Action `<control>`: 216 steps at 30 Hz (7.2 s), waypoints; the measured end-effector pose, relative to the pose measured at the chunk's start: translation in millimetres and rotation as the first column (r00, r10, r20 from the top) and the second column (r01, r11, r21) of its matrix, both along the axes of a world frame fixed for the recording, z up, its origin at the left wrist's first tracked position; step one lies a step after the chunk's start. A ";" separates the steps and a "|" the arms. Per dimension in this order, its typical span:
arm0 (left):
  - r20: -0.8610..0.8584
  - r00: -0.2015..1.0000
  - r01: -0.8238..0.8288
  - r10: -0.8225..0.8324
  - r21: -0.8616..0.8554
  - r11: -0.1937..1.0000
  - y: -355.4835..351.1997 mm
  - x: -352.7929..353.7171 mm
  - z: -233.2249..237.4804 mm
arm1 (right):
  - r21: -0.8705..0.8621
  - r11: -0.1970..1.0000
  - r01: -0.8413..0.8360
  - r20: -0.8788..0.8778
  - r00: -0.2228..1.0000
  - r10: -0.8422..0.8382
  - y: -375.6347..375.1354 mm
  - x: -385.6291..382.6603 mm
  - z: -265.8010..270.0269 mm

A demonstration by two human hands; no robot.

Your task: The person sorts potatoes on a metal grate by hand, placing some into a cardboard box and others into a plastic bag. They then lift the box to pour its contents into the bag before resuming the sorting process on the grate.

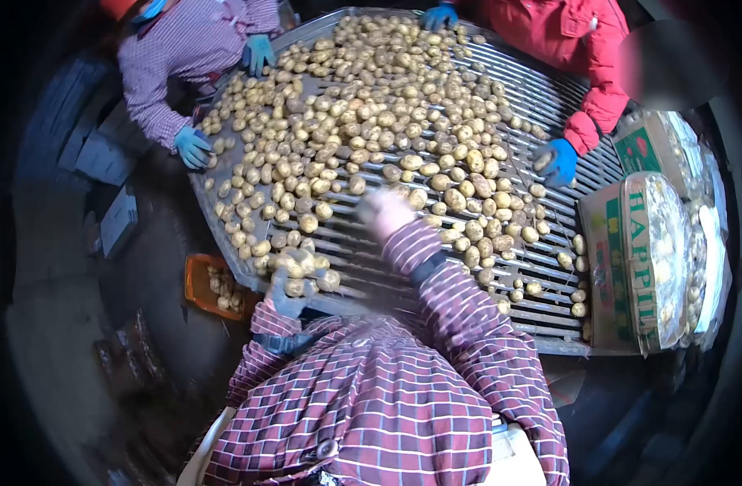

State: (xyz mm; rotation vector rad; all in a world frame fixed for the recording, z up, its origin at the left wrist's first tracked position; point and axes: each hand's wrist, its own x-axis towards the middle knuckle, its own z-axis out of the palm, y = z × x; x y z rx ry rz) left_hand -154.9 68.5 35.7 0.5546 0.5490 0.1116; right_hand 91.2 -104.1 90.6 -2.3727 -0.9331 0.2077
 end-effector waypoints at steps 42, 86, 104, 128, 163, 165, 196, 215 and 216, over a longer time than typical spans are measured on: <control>-0.130 0.912 0.380 -0.388 -0.083 0.921 -80.1 67.1 97.3 | -0.215 0.856 0.469 -0.018 0.875 -0.484 -121.6 43.6 -17.4; 0.122 0.953 0.300 -0.276 -0.280 0.912 -40.1 43.6 44.2 | 0.579 0.809 -0.102 -0.504 0.736 0.453 -14.8 -64.0 60.3; 0.538 0.618 -0.646 0.573 -0.068 0.760 86.6 -165.4 -20.5 | 0.546 0.667 -0.507 -0.679 0.199 0.707 128.2 -147.3 50.9; -0.598 0.794 0.452 -0.111 0.458 0.766 91.7 -259.8 -238.5 | -0.064 0.996 -0.054 -0.380 0.925 0.026 -135.1 -69.9 -32.3; -0.285 0.645 0.637 -0.709 0.713 0.293 -73.0 111.0 -14.8 | -0.259 0.836 0.484 -0.009 0.864 -0.504 -228.4 34.9 -18.6; -0.228 0.680 0.682 -0.697 0.547 0.486 -71.1 110.4 -22.0 | -0.325 0.873 0.365 -0.111 0.902 -0.418 -189.8 23.6 9.0; -0.057 0.846 0.515 -0.530 0.344 0.785 -117.9 104.7 11.1 | -0.042 0.989 -0.140 -0.208 0.970 0.128 -89.3 -43.7 94.9; 0.062 0.694 0.604 -0.718 -0.593 0.533 -106.4 71.2 82.7 | -0.672 0.510 0.537 0.109 0.753 -0.649 -124.7 110.7 -24.3; 0.148 0.695 0.597 -0.703 -0.663 0.451 -102.1 66.9 76.4 | -0.595 0.599 0.536 0.107 0.791 -0.602 -128.5 101.1 -23.0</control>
